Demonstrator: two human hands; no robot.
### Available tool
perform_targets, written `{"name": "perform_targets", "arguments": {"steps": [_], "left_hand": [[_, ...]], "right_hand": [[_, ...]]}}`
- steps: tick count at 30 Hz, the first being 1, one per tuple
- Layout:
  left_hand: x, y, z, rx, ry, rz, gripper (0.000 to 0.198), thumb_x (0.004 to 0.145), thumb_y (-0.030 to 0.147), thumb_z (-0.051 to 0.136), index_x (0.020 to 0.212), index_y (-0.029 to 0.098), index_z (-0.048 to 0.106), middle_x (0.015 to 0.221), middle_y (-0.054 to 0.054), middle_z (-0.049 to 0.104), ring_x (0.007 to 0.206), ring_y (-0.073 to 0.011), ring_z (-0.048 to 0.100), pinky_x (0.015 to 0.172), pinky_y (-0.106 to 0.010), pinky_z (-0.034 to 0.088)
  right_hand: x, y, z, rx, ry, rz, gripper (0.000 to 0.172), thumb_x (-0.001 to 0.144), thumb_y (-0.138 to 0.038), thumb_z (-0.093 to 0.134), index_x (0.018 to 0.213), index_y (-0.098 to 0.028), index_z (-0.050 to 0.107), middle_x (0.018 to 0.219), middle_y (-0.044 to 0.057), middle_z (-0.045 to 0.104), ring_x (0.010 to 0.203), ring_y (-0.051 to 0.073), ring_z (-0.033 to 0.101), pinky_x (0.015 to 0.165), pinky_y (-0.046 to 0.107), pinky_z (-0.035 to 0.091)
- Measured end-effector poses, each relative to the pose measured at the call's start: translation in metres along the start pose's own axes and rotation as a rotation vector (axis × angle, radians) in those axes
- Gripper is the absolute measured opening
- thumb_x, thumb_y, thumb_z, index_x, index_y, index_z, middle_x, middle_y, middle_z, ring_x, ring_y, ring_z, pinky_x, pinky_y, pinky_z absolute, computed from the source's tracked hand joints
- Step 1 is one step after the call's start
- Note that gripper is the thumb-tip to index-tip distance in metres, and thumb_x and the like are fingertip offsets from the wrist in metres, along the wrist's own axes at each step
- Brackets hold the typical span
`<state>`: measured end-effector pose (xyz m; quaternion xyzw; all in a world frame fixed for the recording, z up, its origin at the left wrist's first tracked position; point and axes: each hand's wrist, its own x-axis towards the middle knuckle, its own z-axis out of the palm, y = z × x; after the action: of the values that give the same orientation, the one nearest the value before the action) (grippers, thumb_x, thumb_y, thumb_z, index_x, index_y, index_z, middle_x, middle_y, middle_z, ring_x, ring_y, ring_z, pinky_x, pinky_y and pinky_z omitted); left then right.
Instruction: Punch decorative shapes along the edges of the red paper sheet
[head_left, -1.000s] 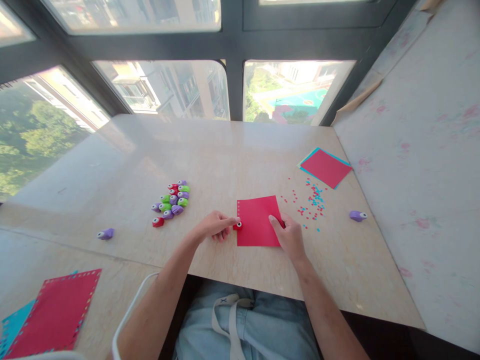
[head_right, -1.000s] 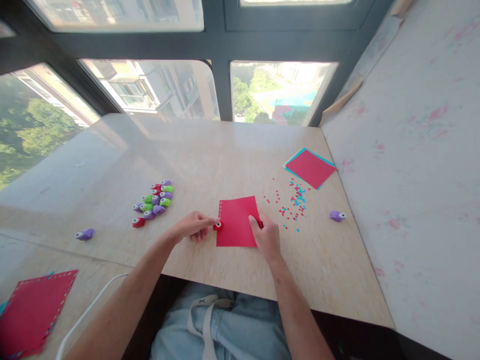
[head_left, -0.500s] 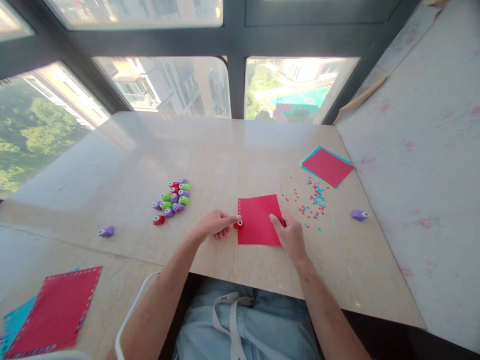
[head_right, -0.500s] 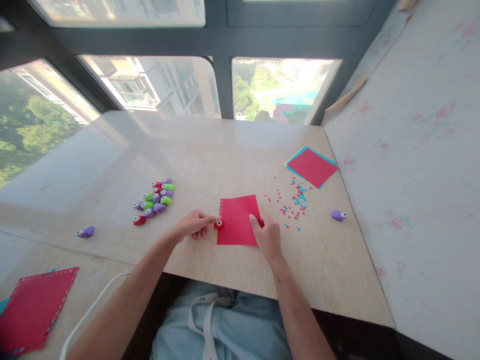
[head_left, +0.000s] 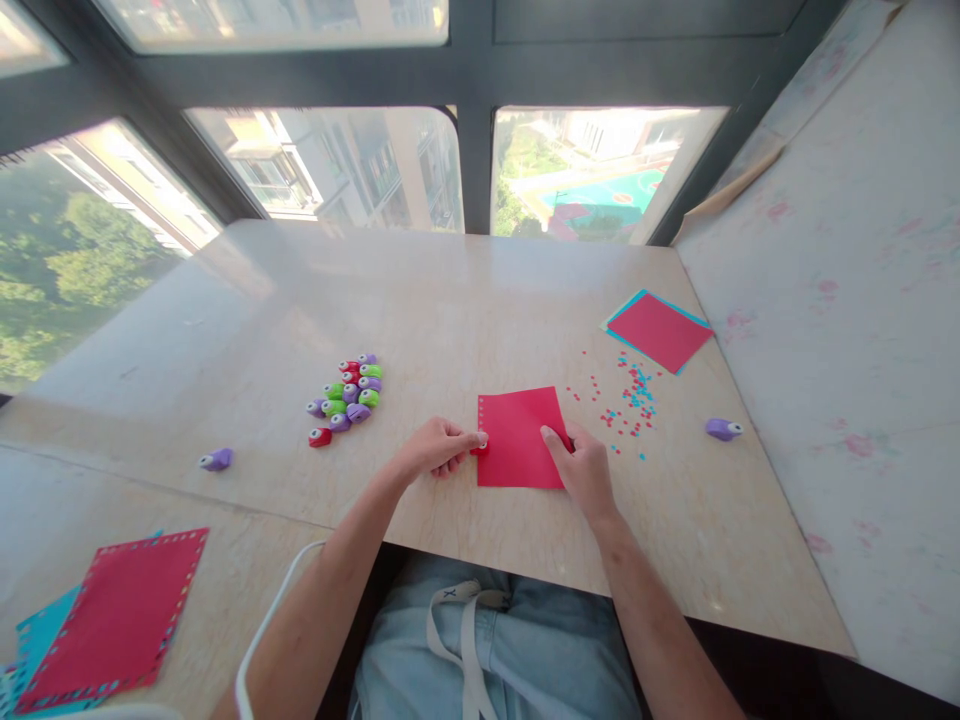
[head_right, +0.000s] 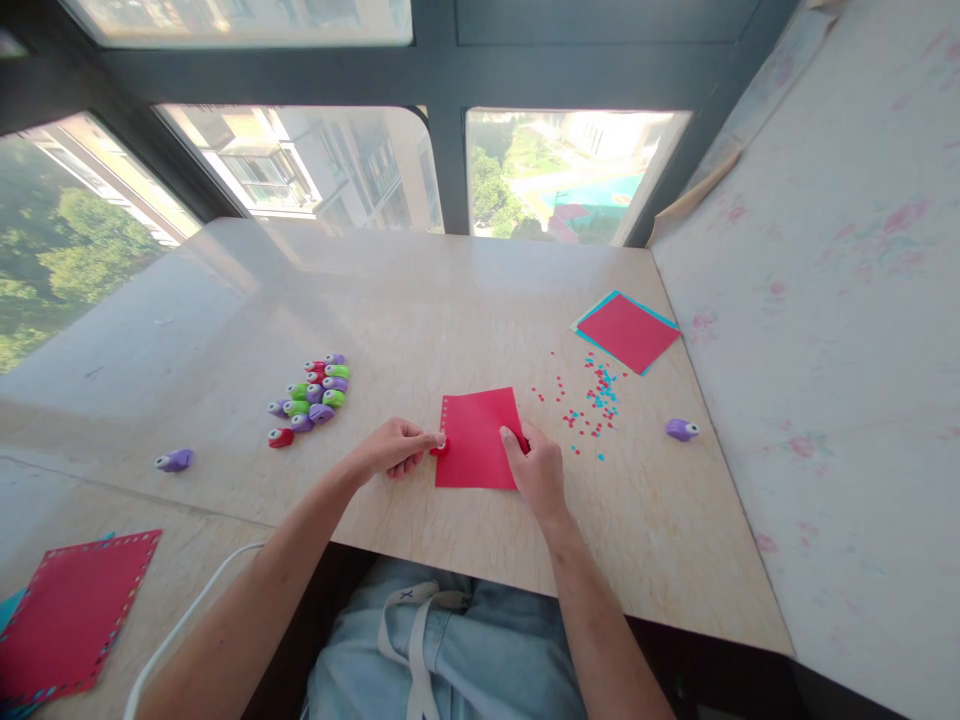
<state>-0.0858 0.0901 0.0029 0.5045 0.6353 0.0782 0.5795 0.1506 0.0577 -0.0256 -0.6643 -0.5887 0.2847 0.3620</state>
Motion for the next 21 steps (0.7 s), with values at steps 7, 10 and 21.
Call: {"name": "perform_targets", "arguments": {"steps": [7, 10, 21], "left_hand": [[0.0065, -0.0048, -0.0019, -0.022, -0.029, 0.027, 0.049, 0.071, 0.062, 0.070, 0.057, 0.018, 0.054, 0.044, 0.002, 0.051, 0.035, -0.0095, 0.047, 0.035, -0.020, 0.035], [0.0083, -0.0061, -0.0029, -0.027, -0.029, 0.058, 0.049, 0.070, 0.062, 0.070, 0.057, 0.018, 0.054, 0.044, 0.003, 0.049, 0.035, -0.0099, 0.048, 0.035, -0.020, 0.035], [0.0073, -0.0075, -0.0001, -0.032, -0.012, 0.116, 0.051, 0.071, 0.059, 0.070, 0.051, 0.019, 0.046, 0.041, 0.005, 0.040, 0.033, -0.0085, 0.042, 0.033, -0.020, 0.030]], "right_hand": [[-0.0005, -0.0008, -0.0001, -0.003, 0.004, -0.013, 0.033, 0.088, -0.047, 0.049, 0.073, -0.019, 0.059, 0.064, 0.002, 0.061, 0.059, 0.016, 0.053, 0.059, 0.027, 0.040], [-0.0010, -0.0008, -0.0003, -0.008, 0.013, -0.024, 0.032, 0.088, -0.046, 0.050, 0.070, -0.020, 0.056, 0.063, 0.001, 0.060, 0.057, 0.015, 0.052, 0.058, 0.026, 0.039], [-0.0014, 0.0018, 0.0007, -0.024, 0.027, -0.054, 0.034, 0.088, -0.047, 0.049, 0.067, -0.020, 0.052, 0.060, 0.000, 0.056, 0.055, 0.014, 0.048, 0.057, 0.026, 0.036]]}}
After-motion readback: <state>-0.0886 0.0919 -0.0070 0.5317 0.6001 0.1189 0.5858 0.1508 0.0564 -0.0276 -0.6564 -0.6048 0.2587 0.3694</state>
